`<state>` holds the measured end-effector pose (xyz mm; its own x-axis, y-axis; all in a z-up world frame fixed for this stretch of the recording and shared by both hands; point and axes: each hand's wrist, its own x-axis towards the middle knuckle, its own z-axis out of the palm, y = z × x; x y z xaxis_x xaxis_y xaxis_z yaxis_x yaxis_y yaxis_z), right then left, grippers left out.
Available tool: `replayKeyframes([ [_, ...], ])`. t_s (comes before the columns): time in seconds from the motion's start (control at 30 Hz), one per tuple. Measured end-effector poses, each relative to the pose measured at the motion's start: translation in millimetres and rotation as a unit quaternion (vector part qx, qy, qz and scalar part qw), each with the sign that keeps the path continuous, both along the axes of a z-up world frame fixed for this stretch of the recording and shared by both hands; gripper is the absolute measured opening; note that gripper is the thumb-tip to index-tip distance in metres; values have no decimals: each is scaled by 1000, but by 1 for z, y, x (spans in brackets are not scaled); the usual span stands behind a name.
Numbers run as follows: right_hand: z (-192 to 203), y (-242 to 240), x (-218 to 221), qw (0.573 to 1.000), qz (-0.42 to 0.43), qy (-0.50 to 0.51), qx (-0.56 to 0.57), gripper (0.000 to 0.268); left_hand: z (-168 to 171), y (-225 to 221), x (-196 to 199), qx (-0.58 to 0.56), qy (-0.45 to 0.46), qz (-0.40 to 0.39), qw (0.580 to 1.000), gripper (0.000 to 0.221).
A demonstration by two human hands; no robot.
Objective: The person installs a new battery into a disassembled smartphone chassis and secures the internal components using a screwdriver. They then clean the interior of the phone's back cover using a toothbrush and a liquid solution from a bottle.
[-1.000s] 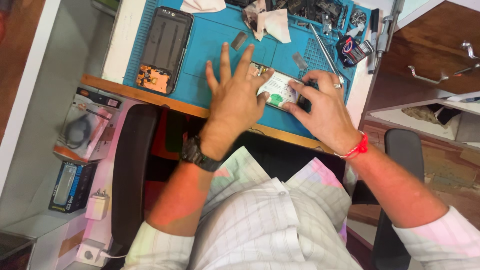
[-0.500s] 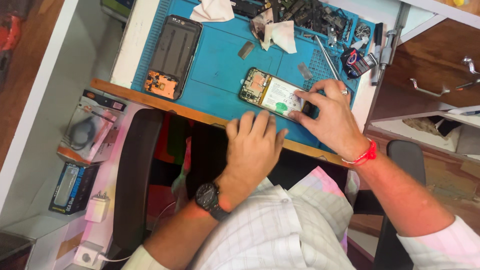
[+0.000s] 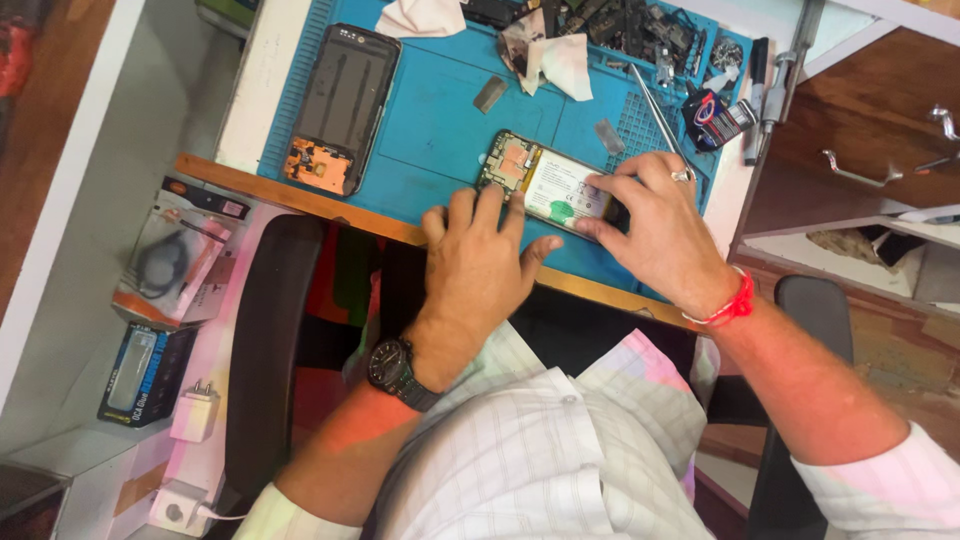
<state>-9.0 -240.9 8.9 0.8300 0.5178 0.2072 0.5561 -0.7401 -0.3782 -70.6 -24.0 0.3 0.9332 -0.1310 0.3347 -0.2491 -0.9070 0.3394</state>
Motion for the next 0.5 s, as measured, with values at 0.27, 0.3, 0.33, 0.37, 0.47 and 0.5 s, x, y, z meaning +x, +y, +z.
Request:
replayKeyframes([
  [0.27,1,1,0,1000,-2,-5,-1,44,7,7,28,-50,-18,-25,998,51],
  [0.3,1,0,0,1000,-3,-5,-2,44,6,5,31,-44,-13,-27,999,52],
  [0.33,1,0,0,1000,-3,-4,-1,44,5,3,34,-36,-8,-28,999,53],
  [0.37,1,1,0,1000,-4,-3,-1,43,4,3,35,-29,-3,-28,999,54],
  [0.47,0,0,1,1000,4,-17,-2,44,1,3,33,-9,-8,-33,999,54],
  [0.5,-1,-1,0,1000,3,-14,-2,44,0,2,33,-14,-9,-34,999,54],
])
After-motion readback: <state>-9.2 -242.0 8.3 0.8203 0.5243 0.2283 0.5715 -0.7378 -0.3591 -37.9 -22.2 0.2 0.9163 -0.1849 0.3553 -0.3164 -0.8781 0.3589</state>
